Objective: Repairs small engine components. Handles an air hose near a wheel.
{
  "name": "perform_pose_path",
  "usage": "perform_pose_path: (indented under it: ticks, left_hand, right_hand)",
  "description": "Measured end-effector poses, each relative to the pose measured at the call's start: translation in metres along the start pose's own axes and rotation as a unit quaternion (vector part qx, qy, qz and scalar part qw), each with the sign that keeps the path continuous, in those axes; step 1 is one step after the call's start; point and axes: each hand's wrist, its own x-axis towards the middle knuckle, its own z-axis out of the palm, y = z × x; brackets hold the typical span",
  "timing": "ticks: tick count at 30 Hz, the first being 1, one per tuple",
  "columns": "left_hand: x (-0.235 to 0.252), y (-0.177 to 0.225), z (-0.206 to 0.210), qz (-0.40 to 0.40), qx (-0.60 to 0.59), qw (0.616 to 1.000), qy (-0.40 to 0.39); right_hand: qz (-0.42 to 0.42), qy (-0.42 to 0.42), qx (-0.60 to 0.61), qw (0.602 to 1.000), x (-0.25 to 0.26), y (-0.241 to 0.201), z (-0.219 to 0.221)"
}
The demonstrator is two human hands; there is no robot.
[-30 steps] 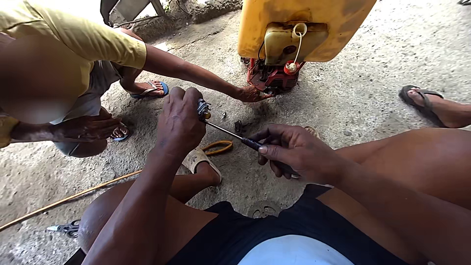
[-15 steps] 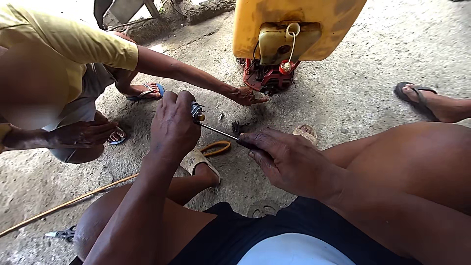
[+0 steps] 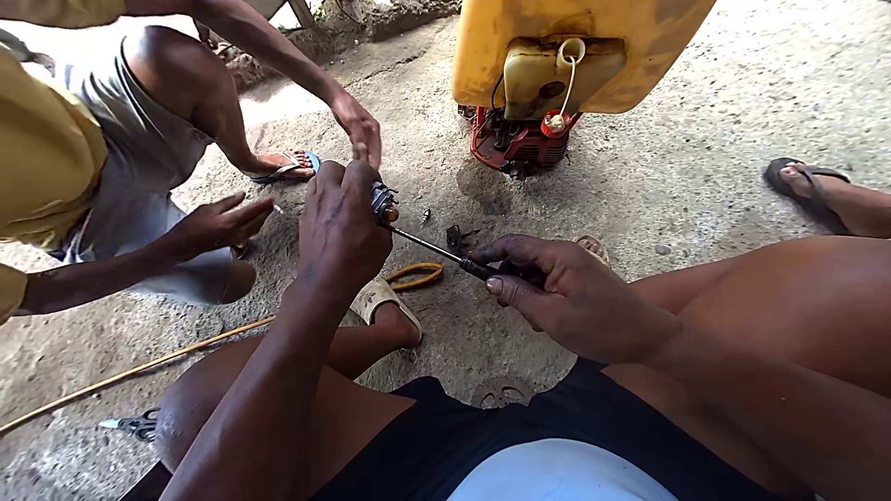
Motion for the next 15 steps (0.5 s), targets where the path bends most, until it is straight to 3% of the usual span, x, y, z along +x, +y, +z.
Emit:
perform_pose_path:
  ticks: [4,6,11,15]
  left_hand:
    - [-0.001,0.001,0.001,0.008,-0.016,1.0,0.016]
    - [-0.001,0.0,0.0,0.0,-0.026,1.0,0.006]
    - [0.004,-0.005,-0.005,-0.045,-0.054,0.998,0.003]
    - [0.008,-0.011,-0.011,-0.086,-0.178,0.98,-0.015]
  right_hand:
    - [0.074,-0.058,0.172,0.981,0.003,0.0,-0.005]
    - [0.095,-0.083,0.18,0.975,0.006,-0.003,-0.012]
    - [0.031,-0.038,-0.037,0.998,0.007,-0.015,-0.021]
    - [-0.05,0.042,-0.169,0.983,0.004,-0.013,-0.021]
